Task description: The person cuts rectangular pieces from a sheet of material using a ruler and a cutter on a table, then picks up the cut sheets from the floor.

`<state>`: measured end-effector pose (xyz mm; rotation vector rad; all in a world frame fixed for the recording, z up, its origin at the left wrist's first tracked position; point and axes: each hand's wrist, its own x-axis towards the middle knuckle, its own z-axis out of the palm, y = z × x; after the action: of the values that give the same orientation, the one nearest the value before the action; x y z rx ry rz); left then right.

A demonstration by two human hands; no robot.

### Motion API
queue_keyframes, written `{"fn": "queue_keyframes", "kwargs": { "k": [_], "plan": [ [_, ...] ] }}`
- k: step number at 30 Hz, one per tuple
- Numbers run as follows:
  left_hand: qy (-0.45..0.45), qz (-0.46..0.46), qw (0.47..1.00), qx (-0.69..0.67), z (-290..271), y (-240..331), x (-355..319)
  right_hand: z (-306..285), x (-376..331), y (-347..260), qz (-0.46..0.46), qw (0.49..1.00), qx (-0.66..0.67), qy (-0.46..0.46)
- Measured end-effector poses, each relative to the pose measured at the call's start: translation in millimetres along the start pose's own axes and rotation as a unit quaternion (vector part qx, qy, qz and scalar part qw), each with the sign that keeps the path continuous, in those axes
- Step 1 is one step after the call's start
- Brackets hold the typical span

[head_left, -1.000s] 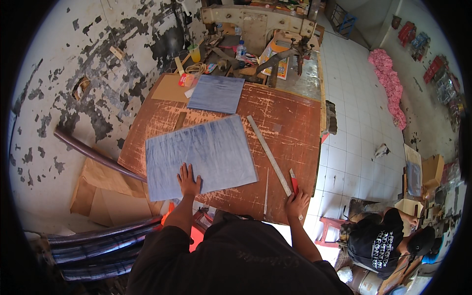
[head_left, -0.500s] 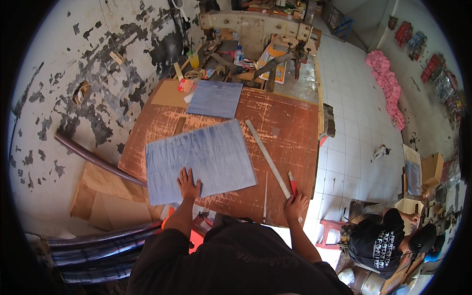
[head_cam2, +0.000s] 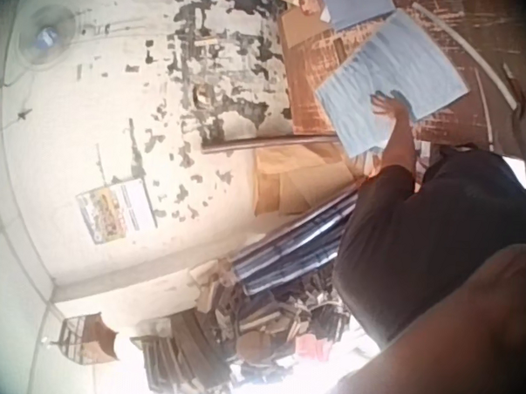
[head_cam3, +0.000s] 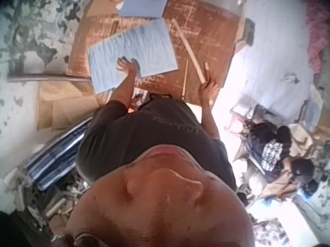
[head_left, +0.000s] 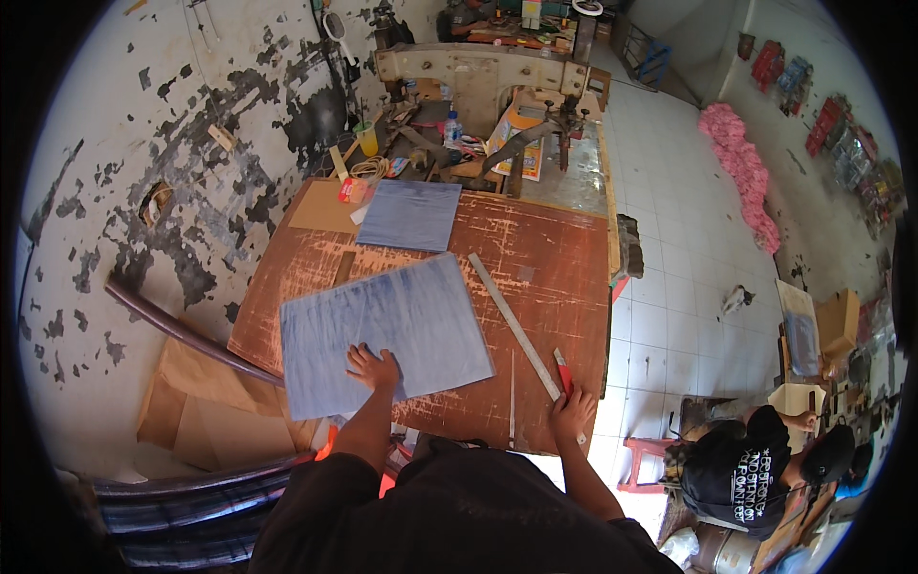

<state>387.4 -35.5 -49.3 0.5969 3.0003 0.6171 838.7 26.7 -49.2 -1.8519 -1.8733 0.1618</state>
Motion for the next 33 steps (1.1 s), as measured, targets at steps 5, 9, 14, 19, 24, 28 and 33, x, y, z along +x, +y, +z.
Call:
{"fn": "queue_keyframes", "kwargs": {
  "k": [5, 9, 14, 19, 24, 28, 33],
  "plan": [
    [0.040, -0.053, 0.998, 0.010, 7, 13, 9, 0, 1, -7, -0.002, 1.000, 0.001, -0.007],
    [0.001, -0.059, 0.998, 0.032, 3, 26, -1, -4, 0, -3, 0.007, 1.000, -0.010, -0.021],
    [0.011, -0.060, 0.997, 0.044, 3, 27, 4, -2, 1, -8, 0.016, 0.999, -0.024, -0.024],
    [0.040, -0.061, 0.995, 0.066, 16, 19, 8, 1, 6, -12, 0.010, 1.000, -0.022, -0.016],
    [0.019, -0.059, 0.997, 0.041, 12, 23, 7, -9, 7, -14, -0.042, 0.999, 0.009, -0.016],
    [0.024, -0.063, 0.997, 0.047, 11, 26, 7, -8, 12, -12, -0.048, 0.999, 0.003, -0.026],
    [0.044, -0.068, 0.995, 0.061, 13, 25, 7, -8, 13, -12, -0.050, 0.998, -0.009, -0.041]
  ]
}}
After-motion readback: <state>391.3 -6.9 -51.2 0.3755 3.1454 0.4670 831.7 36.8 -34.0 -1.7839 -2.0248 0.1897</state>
